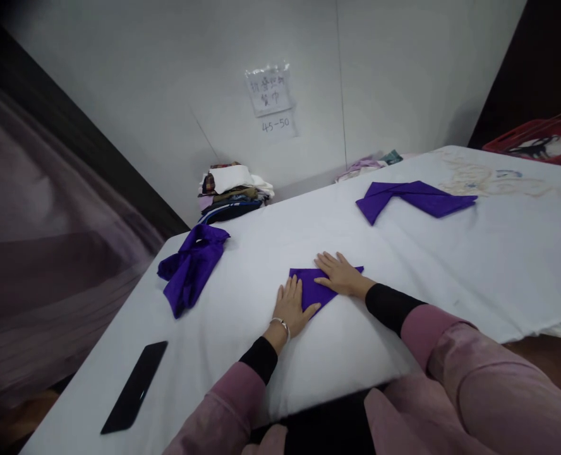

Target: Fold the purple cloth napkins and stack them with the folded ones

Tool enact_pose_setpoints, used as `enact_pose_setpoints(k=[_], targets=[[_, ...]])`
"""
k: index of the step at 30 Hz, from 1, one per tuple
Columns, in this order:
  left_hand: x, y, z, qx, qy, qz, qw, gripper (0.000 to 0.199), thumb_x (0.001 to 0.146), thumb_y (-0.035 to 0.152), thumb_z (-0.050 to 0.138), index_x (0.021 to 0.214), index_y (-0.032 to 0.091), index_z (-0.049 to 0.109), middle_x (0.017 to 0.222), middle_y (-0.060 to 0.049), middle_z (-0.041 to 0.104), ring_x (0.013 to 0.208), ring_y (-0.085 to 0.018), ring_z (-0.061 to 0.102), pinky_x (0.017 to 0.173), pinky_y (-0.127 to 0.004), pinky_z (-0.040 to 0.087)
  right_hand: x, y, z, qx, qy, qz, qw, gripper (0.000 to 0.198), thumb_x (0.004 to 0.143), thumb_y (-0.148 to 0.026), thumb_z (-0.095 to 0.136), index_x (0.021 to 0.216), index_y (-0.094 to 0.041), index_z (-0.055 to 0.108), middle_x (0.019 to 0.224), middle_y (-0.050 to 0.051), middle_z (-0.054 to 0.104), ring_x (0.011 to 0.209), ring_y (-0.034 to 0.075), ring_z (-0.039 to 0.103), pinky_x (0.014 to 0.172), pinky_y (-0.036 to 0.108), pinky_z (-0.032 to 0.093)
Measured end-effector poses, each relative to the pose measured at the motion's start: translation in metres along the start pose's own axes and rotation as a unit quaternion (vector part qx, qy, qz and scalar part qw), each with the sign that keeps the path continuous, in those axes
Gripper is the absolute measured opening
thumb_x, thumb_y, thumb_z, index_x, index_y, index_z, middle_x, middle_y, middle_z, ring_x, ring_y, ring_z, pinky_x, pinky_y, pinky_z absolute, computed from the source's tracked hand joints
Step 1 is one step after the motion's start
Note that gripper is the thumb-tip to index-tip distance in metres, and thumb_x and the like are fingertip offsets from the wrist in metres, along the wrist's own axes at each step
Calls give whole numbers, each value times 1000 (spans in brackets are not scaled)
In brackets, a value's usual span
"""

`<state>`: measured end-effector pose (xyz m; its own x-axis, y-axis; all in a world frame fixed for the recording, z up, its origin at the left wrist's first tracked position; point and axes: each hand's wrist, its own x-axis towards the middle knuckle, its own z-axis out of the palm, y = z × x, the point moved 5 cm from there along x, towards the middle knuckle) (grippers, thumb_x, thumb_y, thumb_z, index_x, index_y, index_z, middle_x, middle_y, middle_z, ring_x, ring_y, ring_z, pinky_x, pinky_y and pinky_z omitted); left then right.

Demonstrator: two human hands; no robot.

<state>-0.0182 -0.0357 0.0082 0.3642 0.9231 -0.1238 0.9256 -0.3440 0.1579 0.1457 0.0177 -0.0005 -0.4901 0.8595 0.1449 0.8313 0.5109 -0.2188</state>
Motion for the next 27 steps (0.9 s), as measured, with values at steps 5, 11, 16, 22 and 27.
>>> enact_pose_setpoints(k=[5, 11, 16, 22, 27], targets=[[1, -2, 3, 3, 7, 10, 1000, 91, 80, 73, 19, 144, 9, 18, 152, -12, 11, 140, -25, 3, 113, -44, 3, -6, 38, -8, -31, 7, 48, 998, 71, 87, -65, 20, 142, -21, 29, 147, 13, 28, 135, 28, 22, 106, 54, 18], [0, 0, 2, -7, 5, 4, 1000, 89, 79, 72, 22, 145, 12, 18, 152, -11, 11, 140, -26, 3, 113, -44, 5, -20, 89, -22, 24, 17, 140, 990, 63, 92, -52, 12, 140, -17, 34, 144, 11, 35, 133, 26, 28, 105, 51, 24], [0, 1, 2, -22, 16, -4, 1000, 92, 77, 74, 23, 144, 11, 18, 152, -12, 12, 140, -27, 3, 113, -45, 6, -29, 48, -25, 52, 55, 87, 993, 61, 91, -55, 21, 138, -21, 38, 142, 9, 40, 134, 27, 27, 108, 51, 22], [0, 0, 3, -50, 21, -5, 999, 95, 77, 75, 21, 143, 7, 20, 152, -15, 12, 140, -28, 2, 113, -45, 6, -36, -26, -2, 34, 21, -52, 998, 58, 91, -55, 28, 138, -23, 39, 141, 10, 40, 134, 27, 27, 108, 54, 16], [-2, 0, 4, -87, 14, -36, 995, 91, 79, 71, 27, 142, 6, 23, 151, -15, 14, 140, -28, 5, 113, -44, 9, -33, -23, 3, 22, 6, -69, 997, 59, 91, -56, 28, 137, -22, 41, 142, 10, 39, 134, 27, 25, 109, 54, 13]])
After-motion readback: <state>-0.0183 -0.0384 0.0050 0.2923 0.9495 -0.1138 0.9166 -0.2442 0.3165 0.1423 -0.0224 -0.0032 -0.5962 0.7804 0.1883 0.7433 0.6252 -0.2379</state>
